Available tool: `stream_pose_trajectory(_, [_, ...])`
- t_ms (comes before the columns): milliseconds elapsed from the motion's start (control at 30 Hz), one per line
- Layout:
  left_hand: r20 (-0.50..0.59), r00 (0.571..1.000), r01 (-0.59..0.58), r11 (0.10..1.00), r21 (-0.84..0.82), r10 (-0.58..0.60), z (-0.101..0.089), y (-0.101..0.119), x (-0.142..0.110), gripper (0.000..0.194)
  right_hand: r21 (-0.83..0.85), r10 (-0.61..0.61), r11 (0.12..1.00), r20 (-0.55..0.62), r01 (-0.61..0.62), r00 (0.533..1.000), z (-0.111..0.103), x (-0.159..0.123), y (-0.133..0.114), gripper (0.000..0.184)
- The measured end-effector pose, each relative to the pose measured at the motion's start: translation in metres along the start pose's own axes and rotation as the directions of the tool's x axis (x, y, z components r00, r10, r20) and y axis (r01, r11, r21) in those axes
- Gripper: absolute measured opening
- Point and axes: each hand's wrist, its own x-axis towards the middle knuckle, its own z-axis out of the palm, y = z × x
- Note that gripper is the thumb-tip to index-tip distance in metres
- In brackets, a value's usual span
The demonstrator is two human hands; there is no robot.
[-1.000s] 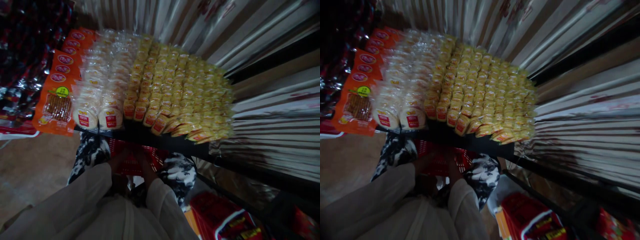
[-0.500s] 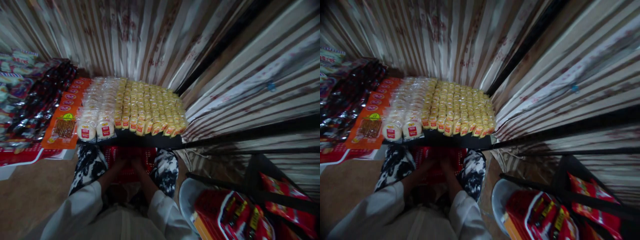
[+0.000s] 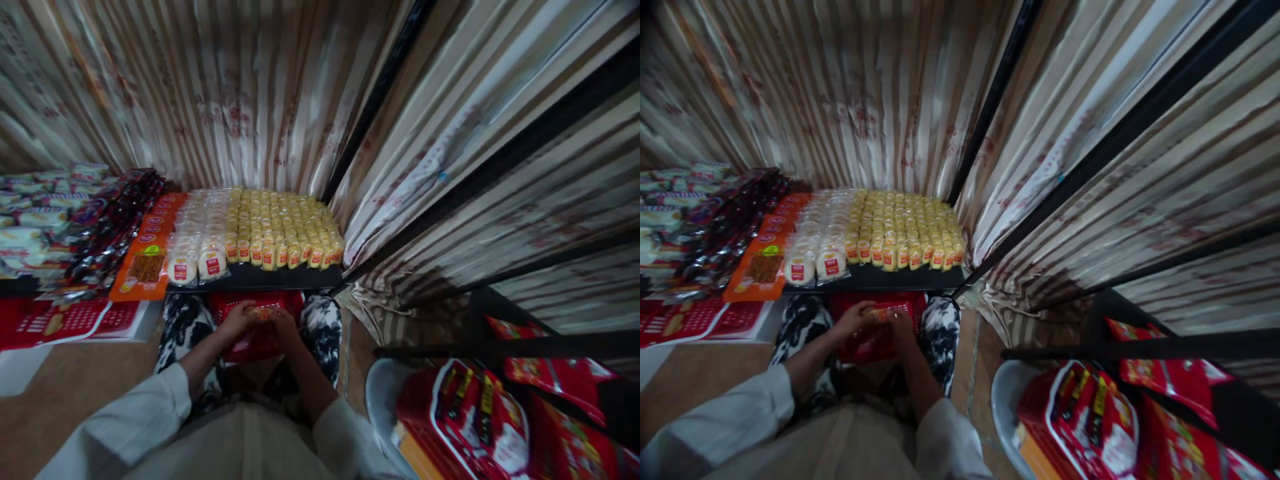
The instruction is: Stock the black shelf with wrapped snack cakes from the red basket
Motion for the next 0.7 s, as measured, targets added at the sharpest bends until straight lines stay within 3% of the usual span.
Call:
stream_pose_trajectory(133, [-0.024,1.0,-0.005,1.0,0.018,0.005,0.013,0.029,-0.017,0.043,0.187,0.044,0.982,-0.124,-0.02,0.991,-0.003,-0.01,-0.016,0.038])
stream_pose_trajectory(233, [-0.016,1.0,0.003,1.0,0.001,-0.003,0.024,0.044,-0.024,0.035,0.303,0.059,0.953,-0.211,0.008,0.976,-0.006,-0.016,-0.029,0.036])
stream_pose_trajectory(367, [-0.002,1.0,-0.013,1.0,0.001,0.013,0.038,0.057,-0.028,0.026,0.304,-0.003,0.95,-0.227,0.074,0.974,-0.012,-0.018,-0.047,0.035])
stream_pose_trajectory(500, [0.032,0.999,-0.027,0.999,-0.047,0.029,0.047,0.067,-0.027,0.033,0.304,-0.086,0.94,-0.227,0.154,0.97,-0.02,-0.02,-0.062,0.041])
stream_pose_trajectory(700, [-0.013,0.991,-0.132,0.991,0.014,0.132,0.056,0.083,-0.016,0.043,0.279,-0.056,0.954,-0.204,0.113,0.977,-0.028,-0.021,-0.073,0.042])
